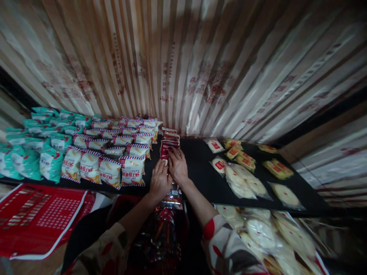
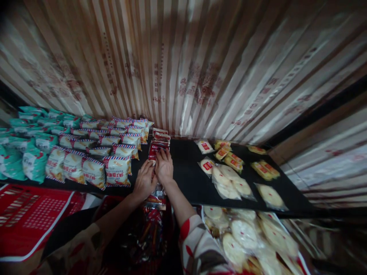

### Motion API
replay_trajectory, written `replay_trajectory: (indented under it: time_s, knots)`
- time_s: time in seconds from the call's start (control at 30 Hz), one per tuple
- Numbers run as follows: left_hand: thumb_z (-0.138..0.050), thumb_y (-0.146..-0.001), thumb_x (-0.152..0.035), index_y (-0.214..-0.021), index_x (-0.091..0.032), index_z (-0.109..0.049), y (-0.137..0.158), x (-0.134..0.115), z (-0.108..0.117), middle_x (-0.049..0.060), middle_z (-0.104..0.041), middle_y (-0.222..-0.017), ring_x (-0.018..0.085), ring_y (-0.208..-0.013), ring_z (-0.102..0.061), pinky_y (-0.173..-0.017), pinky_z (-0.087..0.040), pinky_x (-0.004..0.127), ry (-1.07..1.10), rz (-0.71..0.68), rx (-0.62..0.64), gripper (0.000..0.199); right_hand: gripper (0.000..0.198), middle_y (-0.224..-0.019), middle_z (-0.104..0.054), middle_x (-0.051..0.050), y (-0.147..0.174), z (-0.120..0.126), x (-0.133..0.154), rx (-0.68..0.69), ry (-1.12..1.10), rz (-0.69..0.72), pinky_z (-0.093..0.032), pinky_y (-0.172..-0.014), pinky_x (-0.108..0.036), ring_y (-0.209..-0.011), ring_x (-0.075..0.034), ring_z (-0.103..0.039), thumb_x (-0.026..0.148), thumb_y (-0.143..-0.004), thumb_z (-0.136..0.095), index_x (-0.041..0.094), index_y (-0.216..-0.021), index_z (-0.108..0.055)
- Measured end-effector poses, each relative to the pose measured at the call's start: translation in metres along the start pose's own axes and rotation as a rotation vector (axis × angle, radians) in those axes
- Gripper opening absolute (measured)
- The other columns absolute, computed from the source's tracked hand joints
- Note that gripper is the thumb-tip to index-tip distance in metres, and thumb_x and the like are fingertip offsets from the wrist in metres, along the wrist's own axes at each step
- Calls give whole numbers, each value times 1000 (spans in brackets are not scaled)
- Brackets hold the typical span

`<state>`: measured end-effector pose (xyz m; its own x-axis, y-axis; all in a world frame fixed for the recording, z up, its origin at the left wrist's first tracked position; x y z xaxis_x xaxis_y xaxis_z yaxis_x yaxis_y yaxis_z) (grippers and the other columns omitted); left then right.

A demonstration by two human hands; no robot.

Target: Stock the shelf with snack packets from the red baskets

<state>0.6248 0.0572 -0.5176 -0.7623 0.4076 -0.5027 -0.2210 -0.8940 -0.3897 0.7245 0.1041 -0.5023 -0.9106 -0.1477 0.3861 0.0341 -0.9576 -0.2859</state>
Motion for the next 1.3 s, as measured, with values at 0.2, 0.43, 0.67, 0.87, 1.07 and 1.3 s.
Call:
replay_trajectory:
  time_s: [0.2, 0.43, 0.67, 0.87, 1.07, 1.3]
  knots:
    - [-48, -79, -20, -118, -7, -49, 3, -1, -7, 20, -46, -134, 28, -129, -38, -102, -36, 45, -16, -10, 58, 42, 46, -146, -36, -6, -26, -13, -3, 209, 51, -18, -28, -106, -43, -139, -25, -15, 36, -92, -38, 23, -135, -43]
    - [-50, -75, -17, -108, -13, -51, 1, 3, -13, 17, -49, -130, 27, -127, -40, -100, -37, 44, 0, 41, 35, 34, 48, -151, -25, -6, -31, -28, -11, 330, 157, -86, -26, -105, -47, -139, -27, -15, 43, -93, -30, 27, -138, -38]
    - [-51, -75, -18, -110, -11, -52, 1, 1, -10, 18, -47, -132, 28, -128, -38, -101, -36, 43, -10, 29, 51, 36, 46, -149, -30, -8, -29, -28, -12, 224, 132, -40, -25, -106, -46, -139, -26, -17, 43, -93, -34, 26, -135, -43]
    - [-53, -76, -20, -110, -13, -53, 0, 1, -1, 17, -45, -135, 29, -131, -34, -102, -37, 46, 11, -18, 64, 35, 36, -139, -43, -13, -18, -3, -5, -115, -52, 44, -28, -106, -43, -133, -24, -30, 32, -91, -39, 14, -112, -62]
    - [-43, -80, -12, -98, -15, -57, 29, -4, 34, 11, -58, -111, 21, -110, -51, -97, -42, 38, 164, -86, -41, 23, 24, -105, -61, -11, 69, 39, 16, -369, -323, 101, -46, -90, -37, -103, -20, -54, 26, -88, -42, 17, -103, -59]
    - [-52, -73, -11, -72, -20, -61, 174, 27, 21, 2, -61, -83, 16, -91, -56, -93, -41, 32, 819, 565, 246, 13, 21, -90, -68, -6, 212, -3, 40, 220, -367, 20, -50, -79, -29, -84, -16, -63, 23, -89, -41, 20, -95, -61]
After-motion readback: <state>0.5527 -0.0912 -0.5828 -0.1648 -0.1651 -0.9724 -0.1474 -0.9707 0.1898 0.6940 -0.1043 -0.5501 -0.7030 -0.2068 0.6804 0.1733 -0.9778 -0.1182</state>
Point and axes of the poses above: each hand's wrist, its own y-axis away from the middle knuckle, its own z-axis out of the back of the hand, x = y × z, the point moved 4 cm from there along -y, towards the middle knuckle
